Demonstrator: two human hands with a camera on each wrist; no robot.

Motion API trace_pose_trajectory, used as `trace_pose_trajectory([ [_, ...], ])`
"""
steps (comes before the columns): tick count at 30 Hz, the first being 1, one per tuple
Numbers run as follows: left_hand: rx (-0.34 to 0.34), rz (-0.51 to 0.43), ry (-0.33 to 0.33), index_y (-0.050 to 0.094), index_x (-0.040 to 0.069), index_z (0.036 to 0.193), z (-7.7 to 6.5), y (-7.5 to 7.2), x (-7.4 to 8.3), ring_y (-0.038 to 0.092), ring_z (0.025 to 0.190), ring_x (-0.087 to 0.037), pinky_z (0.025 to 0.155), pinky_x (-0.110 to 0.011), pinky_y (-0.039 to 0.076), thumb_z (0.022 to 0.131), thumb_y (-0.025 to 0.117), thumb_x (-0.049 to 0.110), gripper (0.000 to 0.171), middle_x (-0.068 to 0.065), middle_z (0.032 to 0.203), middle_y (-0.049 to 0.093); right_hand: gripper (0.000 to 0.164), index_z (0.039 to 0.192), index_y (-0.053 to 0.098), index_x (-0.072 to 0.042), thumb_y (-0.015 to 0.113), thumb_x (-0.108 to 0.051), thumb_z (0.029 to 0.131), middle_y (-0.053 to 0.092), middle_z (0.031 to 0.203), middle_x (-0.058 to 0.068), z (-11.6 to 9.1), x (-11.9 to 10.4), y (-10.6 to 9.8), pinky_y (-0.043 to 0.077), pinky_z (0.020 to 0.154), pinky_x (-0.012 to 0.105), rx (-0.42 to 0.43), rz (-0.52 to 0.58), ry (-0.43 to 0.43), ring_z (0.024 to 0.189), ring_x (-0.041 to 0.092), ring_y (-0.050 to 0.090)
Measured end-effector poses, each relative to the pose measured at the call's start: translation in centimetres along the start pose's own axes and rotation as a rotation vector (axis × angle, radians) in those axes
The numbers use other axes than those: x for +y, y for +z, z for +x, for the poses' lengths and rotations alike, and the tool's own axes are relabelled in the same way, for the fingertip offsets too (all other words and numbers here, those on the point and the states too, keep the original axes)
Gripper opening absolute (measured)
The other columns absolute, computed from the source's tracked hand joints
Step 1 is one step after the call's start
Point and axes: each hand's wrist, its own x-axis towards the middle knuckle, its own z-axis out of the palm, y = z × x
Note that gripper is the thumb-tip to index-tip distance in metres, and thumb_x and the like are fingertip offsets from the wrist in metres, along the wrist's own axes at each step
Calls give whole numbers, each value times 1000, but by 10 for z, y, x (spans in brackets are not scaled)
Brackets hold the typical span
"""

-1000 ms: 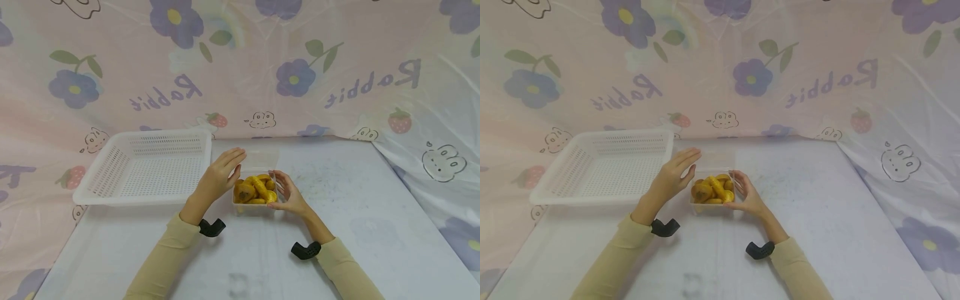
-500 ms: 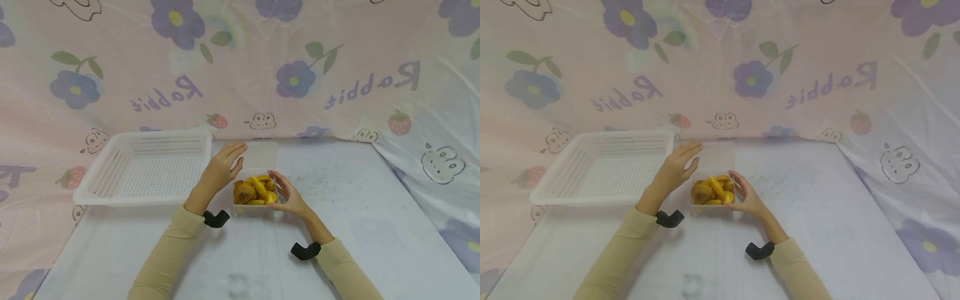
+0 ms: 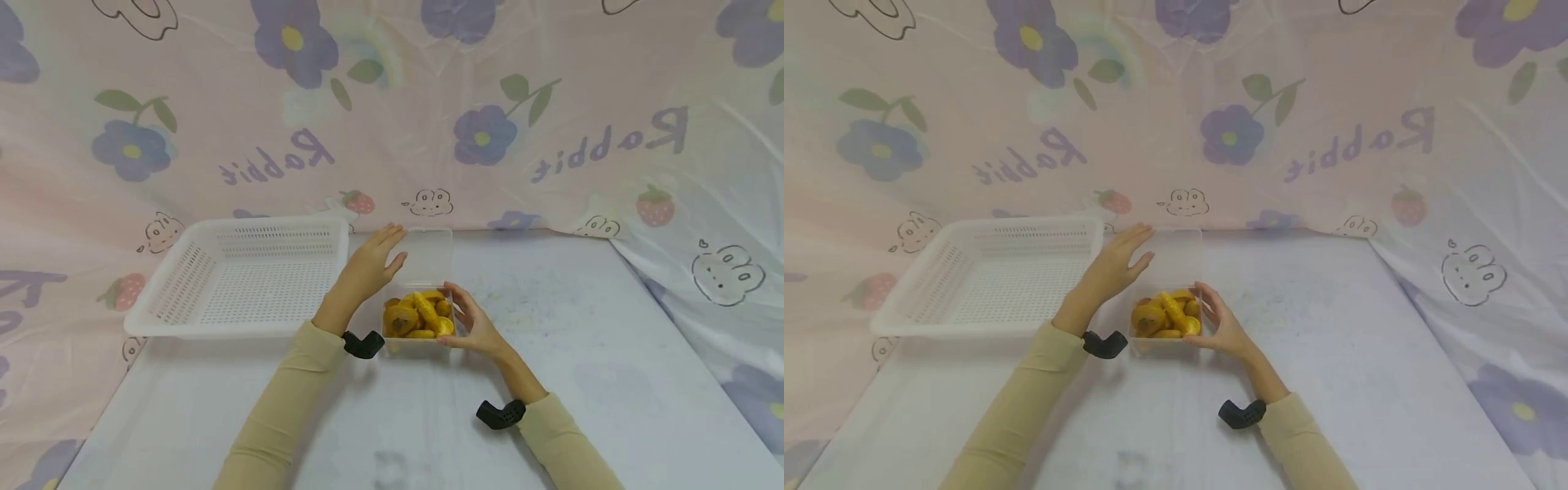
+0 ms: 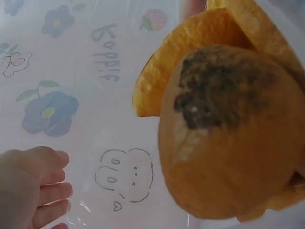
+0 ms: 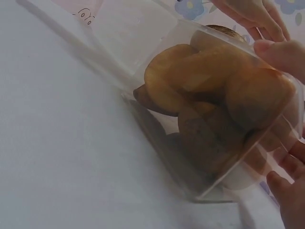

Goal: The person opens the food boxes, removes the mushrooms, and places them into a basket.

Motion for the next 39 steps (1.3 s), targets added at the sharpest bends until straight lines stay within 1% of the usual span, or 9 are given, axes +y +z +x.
trace_pose_trajectory([
  [2,-53,0,-47,50,1,138,2,1,0,43,141,-28,117,-40,39,97,57,22,47,-16,146,50,97,150,18,4,80,-6,76,26,153,32,-1,1,0,19,116,63,1,-5,2,140,-1,30],
  [8,-188,-26,-162,42,3,144,9,4,-1,34,146,-28,119,-43,35,98,55,28,54,-15,153,40,97,150,18,4,80,-7,76,25,152,33,-2,1,3,19,115,67,-7,-2,12,144,45,19],
  [12,-221,-44,-193,39,4,146,12,6,-5,31,148,-27,121,-42,32,99,53,29,55,-14,155,36,97,150,18,3,80,-8,76,24,153,33,-1,1,3,17,116,68,-2,0,13,144,46,17],
  [16,-189,-95,-192,39,5,146,6,6,-7,30,148,-26,122,-43,30,99,54,27,55,-14,156,36,96,150,18,2,79,-6,76,25,153,32,-1,3,3,17,115,70,-3,-9,11,145,43,19],
  [27,34,-237,-54,51,0,137,-29,8,-2,48,137,-30,115,-41,41,93,63,16,48,-17,145,51,98,148,16,8,80,-8,75,16,156,34,-6,2,4,13,114,73,-12,5,10,146,52,5],
  [29,45,-292,-28,52,-1,135,-35,10,-1,51,134,-31,113,-41,44,92,64,16,47,-17,142,54,98,149,16,7,80,-8,75,19,155,33,-5,2,4,13,114,73,-13,9,7,147,47,9],
  [32,28,-367,14,53,-1,134,-42,12,2,54,131,-30,111,-41,46,92,65,15,47,-17,139,57,99,149,16,6,80,-8,75,22,154,32,-3,3,2,14,114,71,-17,18,4,150,20,21],
  [35,-3,-424,57,55,0,133,-47,15,5,56,129,-30,109,-41,47,90,66,13,46,-17,137,59,99,149,16,8,80,-7,75,24,153,33,-1,4,1,14,115,70,-19,15,-7,140,-9,26],
  [39,-45,-466,102,58,0,130,-49,20,8,59,125,-30,107,-40,50,89,68,11,44,-16,133,62,98,148,16,10,79,-5,75,25,150,35,1,4,-1,16,113,69,-16,-3,-25,135,-14,27],
])
